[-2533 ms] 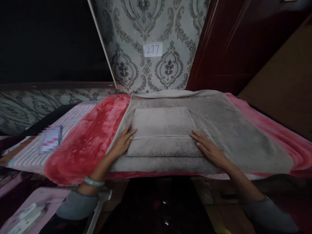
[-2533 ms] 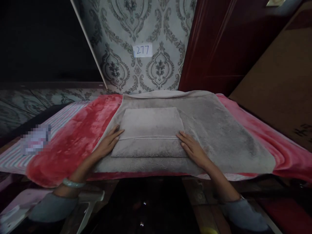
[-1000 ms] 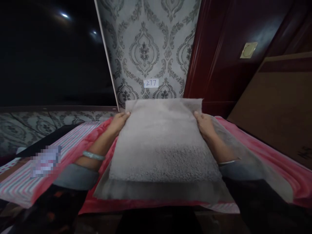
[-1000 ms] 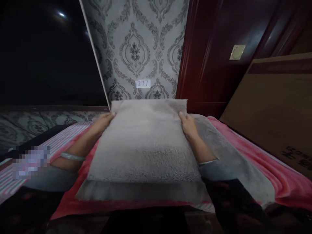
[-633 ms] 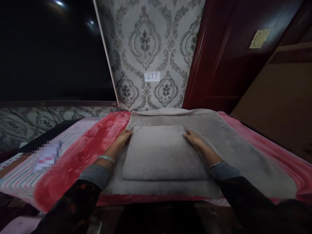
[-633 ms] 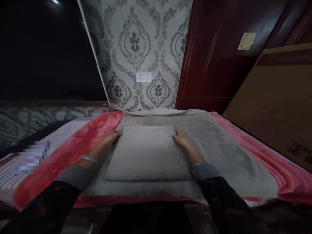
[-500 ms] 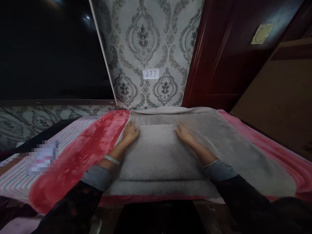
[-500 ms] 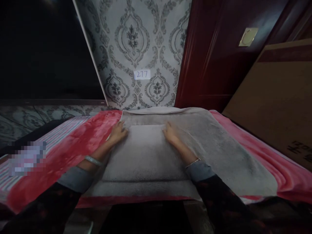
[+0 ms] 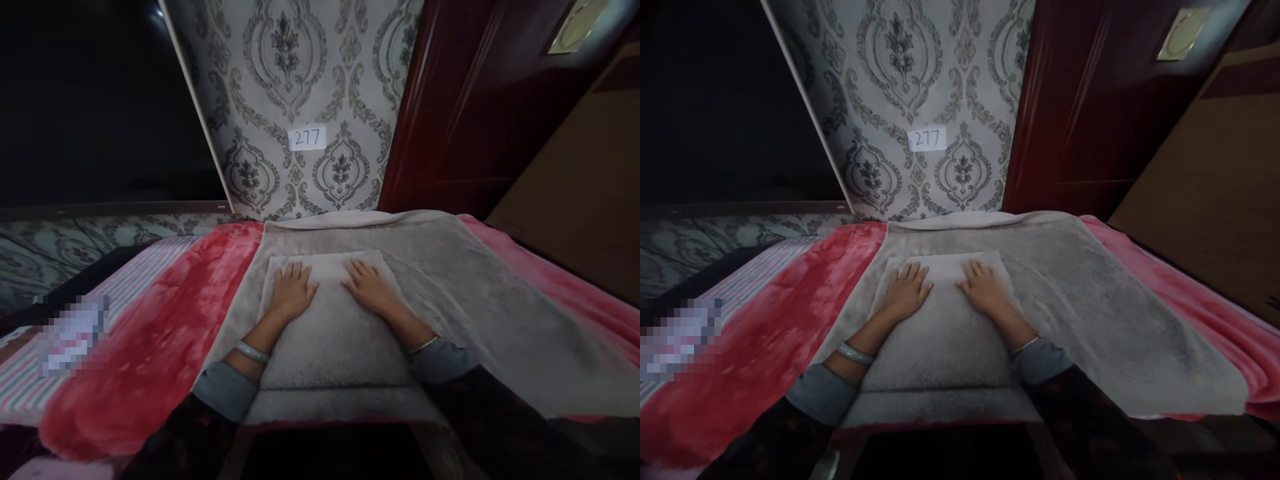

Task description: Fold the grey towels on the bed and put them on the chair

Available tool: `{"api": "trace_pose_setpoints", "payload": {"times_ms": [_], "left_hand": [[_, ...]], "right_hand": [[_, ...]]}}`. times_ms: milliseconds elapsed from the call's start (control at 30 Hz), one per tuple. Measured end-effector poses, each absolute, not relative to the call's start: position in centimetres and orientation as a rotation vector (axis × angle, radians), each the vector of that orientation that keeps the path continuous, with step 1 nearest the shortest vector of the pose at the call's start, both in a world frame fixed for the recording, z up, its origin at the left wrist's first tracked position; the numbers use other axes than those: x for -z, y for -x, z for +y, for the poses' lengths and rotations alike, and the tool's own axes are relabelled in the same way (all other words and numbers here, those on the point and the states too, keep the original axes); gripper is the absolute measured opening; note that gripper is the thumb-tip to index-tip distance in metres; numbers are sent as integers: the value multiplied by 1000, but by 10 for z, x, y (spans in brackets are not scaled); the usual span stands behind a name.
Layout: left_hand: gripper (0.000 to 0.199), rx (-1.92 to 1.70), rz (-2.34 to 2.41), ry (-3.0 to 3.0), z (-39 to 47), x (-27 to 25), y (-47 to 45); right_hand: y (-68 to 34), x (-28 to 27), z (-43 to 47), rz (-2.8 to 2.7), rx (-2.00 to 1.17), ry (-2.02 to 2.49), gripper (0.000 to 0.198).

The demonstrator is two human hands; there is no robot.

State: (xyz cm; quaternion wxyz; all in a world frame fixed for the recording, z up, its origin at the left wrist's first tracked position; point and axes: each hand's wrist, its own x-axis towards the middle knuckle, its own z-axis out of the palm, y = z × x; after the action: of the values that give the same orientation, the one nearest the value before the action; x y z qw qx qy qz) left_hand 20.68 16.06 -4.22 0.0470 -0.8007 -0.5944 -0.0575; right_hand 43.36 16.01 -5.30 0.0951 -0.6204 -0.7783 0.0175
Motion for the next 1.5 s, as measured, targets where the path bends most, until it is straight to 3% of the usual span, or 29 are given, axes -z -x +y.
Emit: {"api": "trace_pose_setpoints", "payload": {"times_ms": [233, 467, 867, 1100, 1333, 1500], "left_hand": [[62, 201, -1829, 2470, 161, 42, -208], [61, 198, -1823, 2444, 159, 40, -208], [61, 140, -1774, 2549, 170, 35, -180], [56, 109, -2142, 2318, 181, 17, -123], [54, 181, -1839, 2517, 159, 10, -180], [59, 172, -1726, 2568, 146, 35, -211]], "right_hand": [[-499, 63, 166, -2094, -160, 2065, 59], [-436, 22, 164, -2227, 30, 1864, 59], [-404, 59, 146, -2318, -31, 1698, 63], [-401, 58, 143, -2328, -46, 1707, 63], [-406, 25, 162, -2387, -278, 1800, 57], [-429, 28, 168, -2206, -6, 1886, 53]]}}
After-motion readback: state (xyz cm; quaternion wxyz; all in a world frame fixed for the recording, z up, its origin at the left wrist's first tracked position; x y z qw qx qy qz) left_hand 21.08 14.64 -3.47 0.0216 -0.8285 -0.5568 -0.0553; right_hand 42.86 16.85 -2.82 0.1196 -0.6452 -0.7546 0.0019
